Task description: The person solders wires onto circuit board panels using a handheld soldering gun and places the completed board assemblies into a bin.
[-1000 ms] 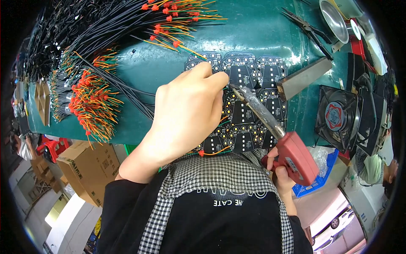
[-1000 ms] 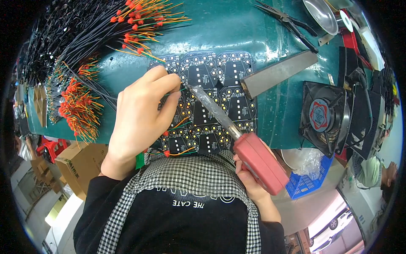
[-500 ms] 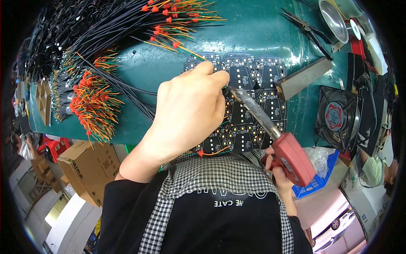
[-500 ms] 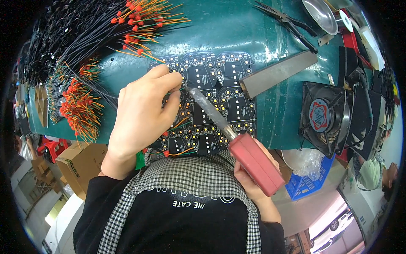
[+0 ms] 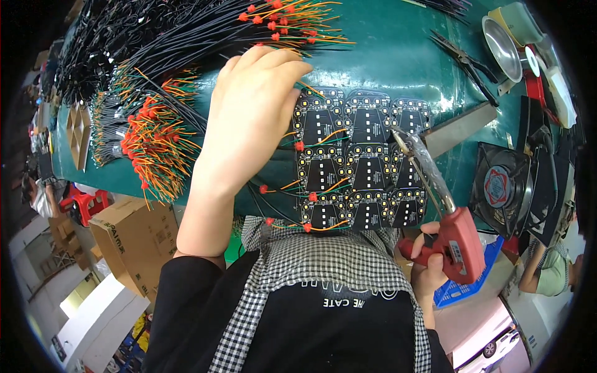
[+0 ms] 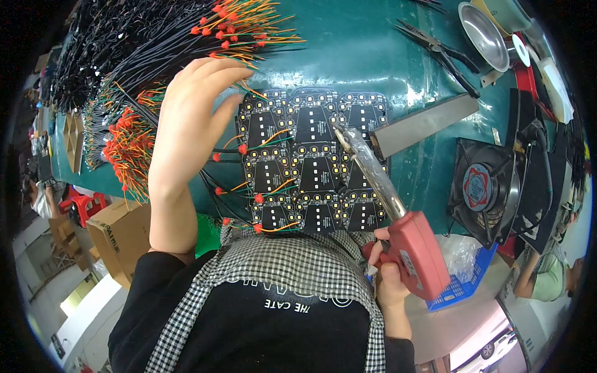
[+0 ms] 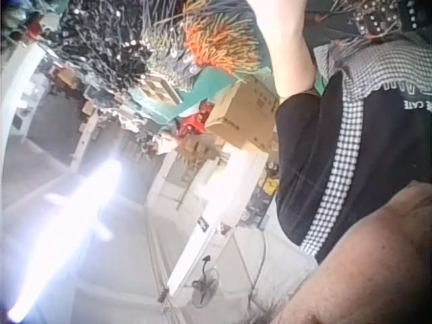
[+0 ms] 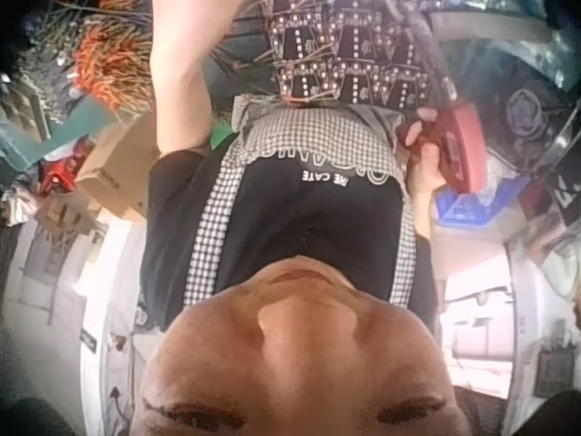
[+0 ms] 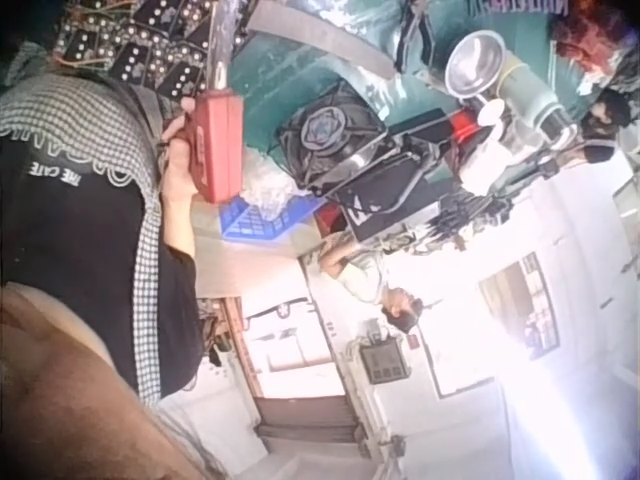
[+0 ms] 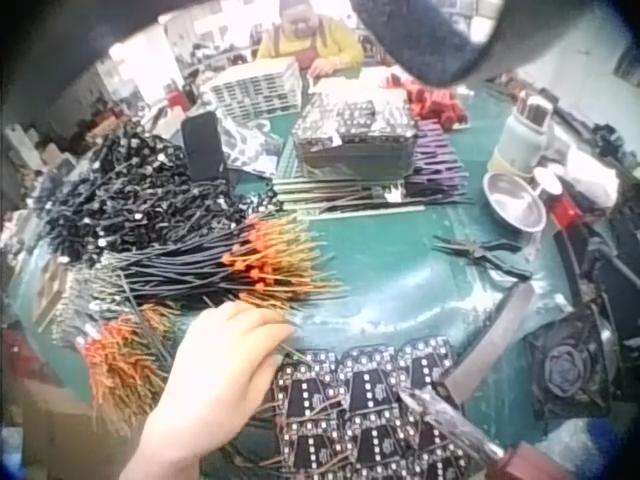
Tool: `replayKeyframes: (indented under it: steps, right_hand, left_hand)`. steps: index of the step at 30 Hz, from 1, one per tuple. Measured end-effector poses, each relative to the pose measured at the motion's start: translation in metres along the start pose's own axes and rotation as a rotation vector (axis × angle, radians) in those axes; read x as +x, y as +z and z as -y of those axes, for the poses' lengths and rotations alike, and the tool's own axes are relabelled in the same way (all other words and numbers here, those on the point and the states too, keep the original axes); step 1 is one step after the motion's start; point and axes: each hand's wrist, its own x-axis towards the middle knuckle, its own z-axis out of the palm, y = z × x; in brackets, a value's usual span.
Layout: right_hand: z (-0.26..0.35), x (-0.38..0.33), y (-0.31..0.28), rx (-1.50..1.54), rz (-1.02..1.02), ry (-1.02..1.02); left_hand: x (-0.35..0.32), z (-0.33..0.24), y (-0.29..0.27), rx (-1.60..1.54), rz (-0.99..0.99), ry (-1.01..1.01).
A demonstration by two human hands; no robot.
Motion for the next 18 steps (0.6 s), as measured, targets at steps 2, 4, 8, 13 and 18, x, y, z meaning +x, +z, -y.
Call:
replayKeyframes:
  steps: [2,4,8,13,18]
  right_hand:
    - [-0.001,0.0,0.0,0.002,0.022,0.005]
    - [-0.001,0.0,0.0,-0.007,0.013,-0.009]
    - [-0.001,-0.001,-0.005,0.013,0.012,-0.031]
    - [-0.001,0.003,-0.01,0.01,0.003,-0.059]
    - [0.001,0.002,-0.006,-0.017,-0.052,-0.098]
  left_hand:
    - [0.002,0.006,-0.001,0.03,0.076,0.006]
    - [0.005,0.009,-0.002,0.056,0.155,0.018]
    - [0.005,0.005,0.0,-0.108,0.022,0.016]
    - [0.002,0.014,0.0,-0.27,-0.114,0.001]
    - [0.007,0.029,-0.017,-0.71,-0.293,-0.425]
